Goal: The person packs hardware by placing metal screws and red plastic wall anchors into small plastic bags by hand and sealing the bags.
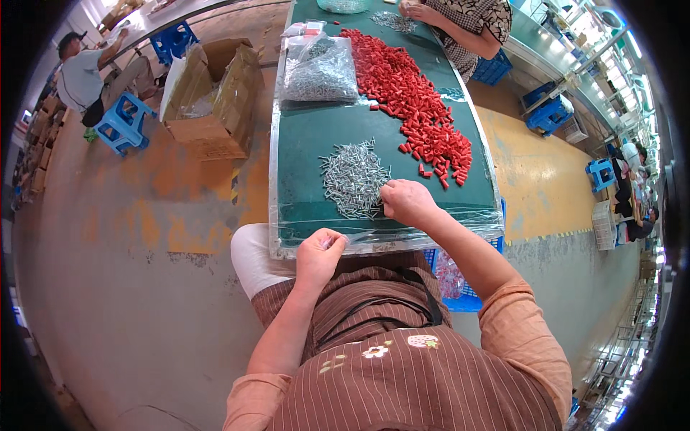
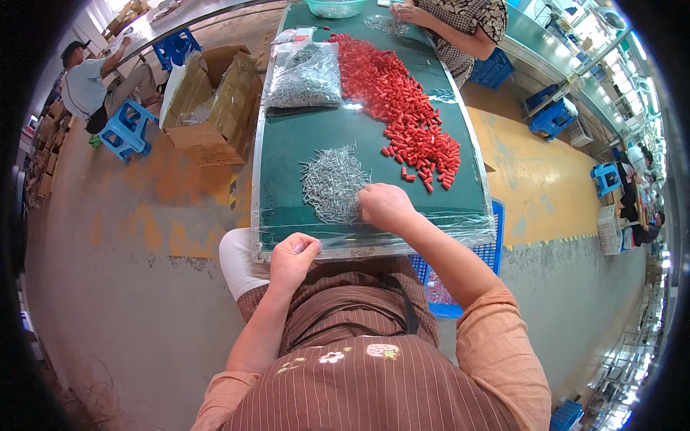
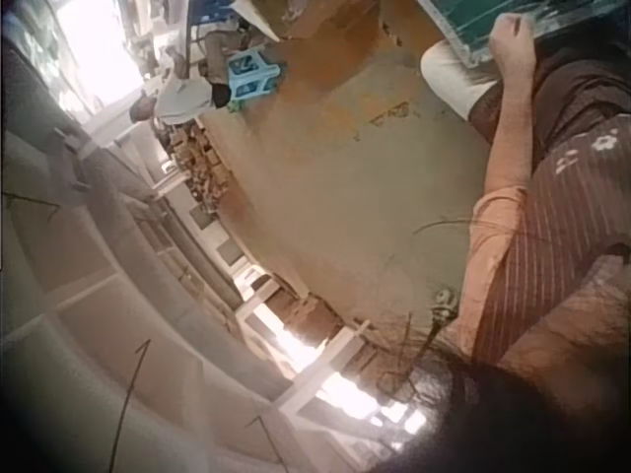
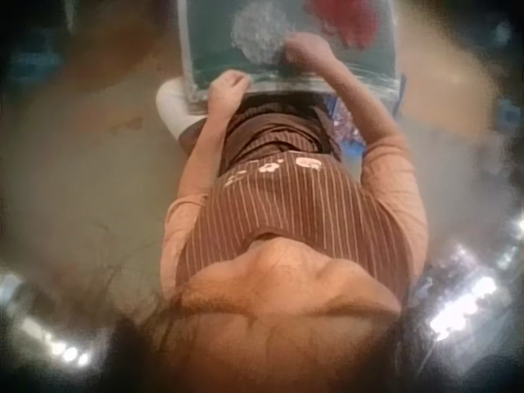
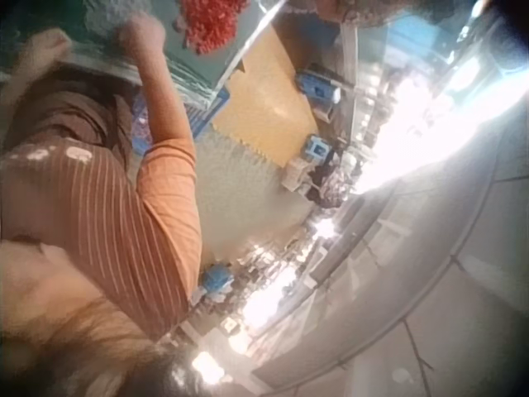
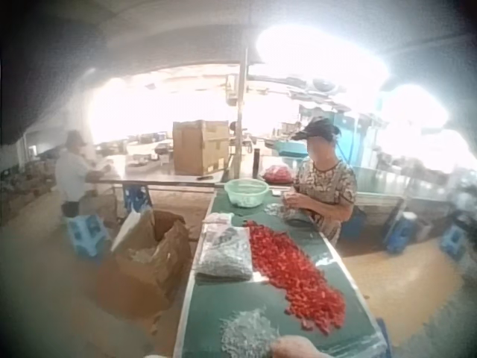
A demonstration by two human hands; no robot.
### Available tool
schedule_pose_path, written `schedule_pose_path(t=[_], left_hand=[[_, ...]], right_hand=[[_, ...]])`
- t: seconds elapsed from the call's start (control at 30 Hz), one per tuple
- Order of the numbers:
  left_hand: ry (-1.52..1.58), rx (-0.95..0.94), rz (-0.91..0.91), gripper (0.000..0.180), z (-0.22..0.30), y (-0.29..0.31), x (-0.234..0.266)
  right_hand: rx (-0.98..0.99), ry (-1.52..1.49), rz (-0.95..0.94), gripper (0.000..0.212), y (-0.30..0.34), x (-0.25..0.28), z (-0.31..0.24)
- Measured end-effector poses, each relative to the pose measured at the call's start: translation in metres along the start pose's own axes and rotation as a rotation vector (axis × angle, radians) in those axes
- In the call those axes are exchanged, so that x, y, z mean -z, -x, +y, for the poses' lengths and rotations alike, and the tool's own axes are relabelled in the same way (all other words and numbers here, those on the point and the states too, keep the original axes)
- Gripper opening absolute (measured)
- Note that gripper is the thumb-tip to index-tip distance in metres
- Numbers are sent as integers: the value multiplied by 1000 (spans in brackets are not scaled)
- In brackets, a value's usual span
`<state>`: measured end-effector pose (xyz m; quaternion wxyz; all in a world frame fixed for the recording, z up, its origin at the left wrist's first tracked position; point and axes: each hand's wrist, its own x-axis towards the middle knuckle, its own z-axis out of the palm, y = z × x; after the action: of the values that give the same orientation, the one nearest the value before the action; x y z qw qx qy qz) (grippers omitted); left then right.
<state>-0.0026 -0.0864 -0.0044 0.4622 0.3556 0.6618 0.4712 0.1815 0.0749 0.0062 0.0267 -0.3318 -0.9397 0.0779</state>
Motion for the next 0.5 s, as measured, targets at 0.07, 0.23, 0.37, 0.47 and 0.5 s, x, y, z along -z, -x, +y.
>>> schedule_pose_path(t=[0.07,0.23,0.37,0.47,0.5], left_hand=[[-73,-2,27,9,3,-2,2],[-235,-38,47,12,21,-19,-6],[-339,-139,50,14,27,-41,-26],[-363,-166,21,16,34,-48,-39],[-349,-157,3,16,36,-47,-43]], right_hand=[[-79,-130,1,10,2,7,1],[-270,-684,12,16,8,26,-9],[-253,-811,-4,17,10,42,-28],[-212,-902,33,18,12,45,-37],[-194,-888,57,18,11,44,-38]])
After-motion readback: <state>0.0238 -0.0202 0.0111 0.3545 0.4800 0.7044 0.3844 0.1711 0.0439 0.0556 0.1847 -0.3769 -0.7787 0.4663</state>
